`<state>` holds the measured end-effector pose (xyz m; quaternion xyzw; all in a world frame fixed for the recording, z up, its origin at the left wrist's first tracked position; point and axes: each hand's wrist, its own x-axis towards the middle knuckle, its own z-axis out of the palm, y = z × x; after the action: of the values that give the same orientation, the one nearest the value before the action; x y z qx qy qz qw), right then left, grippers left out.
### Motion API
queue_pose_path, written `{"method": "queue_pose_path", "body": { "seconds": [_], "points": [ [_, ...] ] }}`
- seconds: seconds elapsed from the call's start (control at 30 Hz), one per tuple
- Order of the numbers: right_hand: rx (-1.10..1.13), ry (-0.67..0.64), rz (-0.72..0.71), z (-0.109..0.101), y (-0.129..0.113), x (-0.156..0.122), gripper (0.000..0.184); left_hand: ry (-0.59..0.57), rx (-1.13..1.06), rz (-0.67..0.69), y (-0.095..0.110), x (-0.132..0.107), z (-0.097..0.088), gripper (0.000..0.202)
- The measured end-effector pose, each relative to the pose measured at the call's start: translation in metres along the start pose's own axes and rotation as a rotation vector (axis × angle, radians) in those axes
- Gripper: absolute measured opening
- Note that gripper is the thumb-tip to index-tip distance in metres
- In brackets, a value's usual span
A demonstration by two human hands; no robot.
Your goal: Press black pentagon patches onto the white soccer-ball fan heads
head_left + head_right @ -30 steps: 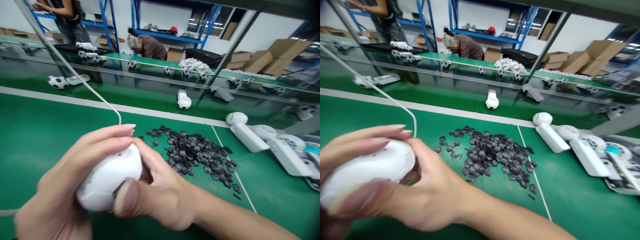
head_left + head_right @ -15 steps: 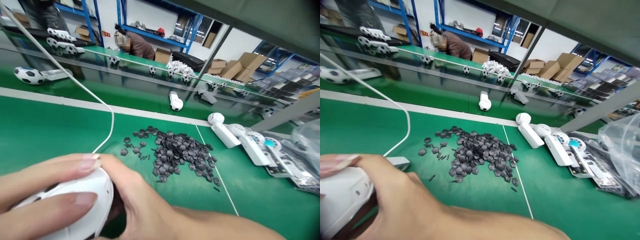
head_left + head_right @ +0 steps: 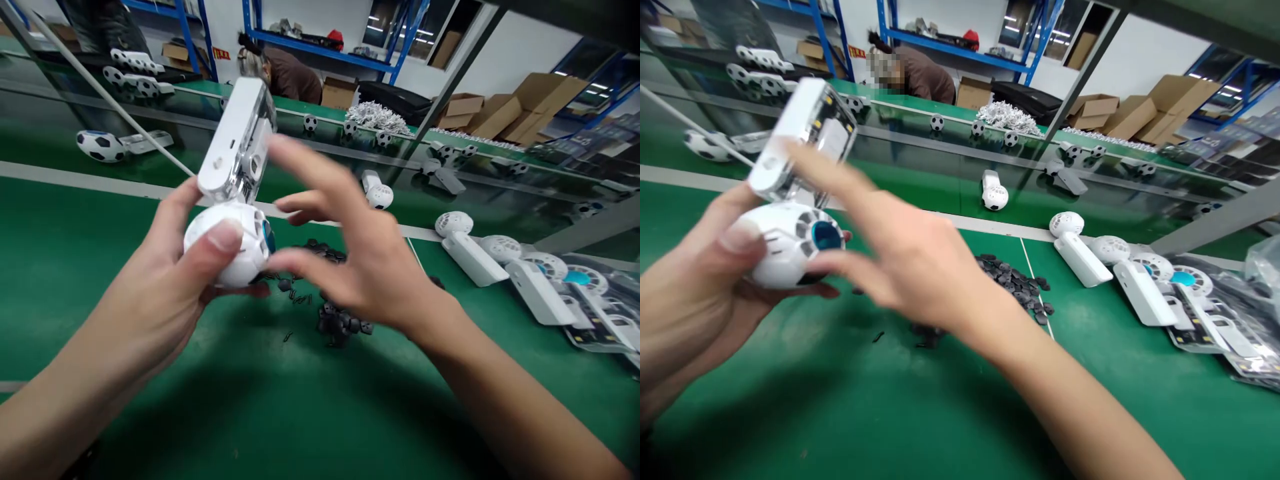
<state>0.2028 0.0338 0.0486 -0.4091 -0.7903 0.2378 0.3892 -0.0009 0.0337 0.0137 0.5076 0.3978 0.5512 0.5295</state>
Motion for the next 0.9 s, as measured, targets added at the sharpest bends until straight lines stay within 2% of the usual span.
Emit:
{"method": "queue_pose_path", "body": {
  "seconds": [0.03, 0.07, 0.13, 0.2, 0.27, 0.37, 0.57, 0.7, 0.83, 0.9],
  "points": [
    [-0.045, 0.033, 0.042, -0.001, 0.009, 0.001, 0.039, 0.0, 0.026, 0.035, 0.0, 0.005, 0.002, 0.08],
    [-0.132, 0.001, 0.086, 0.0, 0.018, 0.002, 0.029, -0.01, 0.017, 0.047, -0.002, 0.01, 0.003, 0.071],
    [-0.306, -0.174, 0.195, 0.004, 0.037, 0.003, 0.015, -0.046, -0.067, 0.001, -0.005, 0.015, 0.003, 0.05],
    [-0.399, -0.325, 0.286, 0.012, 0.053, 0.004, 0.014, -0.081, -0.127, -0.07, -0.01, 0.016, 0.0, 0.03],
    [-0.427, -0.34, 0.322, 0.021, 0.064, 0.006, 0.016, -0.097, -0.14, -0.107, -0.014, 0.016, -0.003, 0.022],
    [-0.472, -0.334, 0.338, 0.03, 0.07, 0.012, 0.019, -0.082, -0.129, -0.124, -0.019, 0.016, -0.009, 0.024],
    [-0.525, -0.379, 0.273, 0.039, 0.076, 0.016, 0.016, -0.073, -0.071, -0.181, -0.022, 0.014, -0.015, 0.027],
    [-0.487, -0.292, 0.262, 0.038, 0.079, 0.016, 0.022, -0.095, -0.048, -0.195, -0.023, 0.012, -0.015, 0.029],
    [-0.304, -0.174, 0.277, 0.029, 0.06, 0.018, 0.027, -0.098, -0.022, -0.194, -0.025, 0.011, -0.016, 0.035],
    [-0.043, -0.13, 0.308, 0.026, 0.046, 0.017, 0.026, -0.11, 0.02, -0.177, -0.027, 0.01, -0.017, 0.036]
  ]
}}
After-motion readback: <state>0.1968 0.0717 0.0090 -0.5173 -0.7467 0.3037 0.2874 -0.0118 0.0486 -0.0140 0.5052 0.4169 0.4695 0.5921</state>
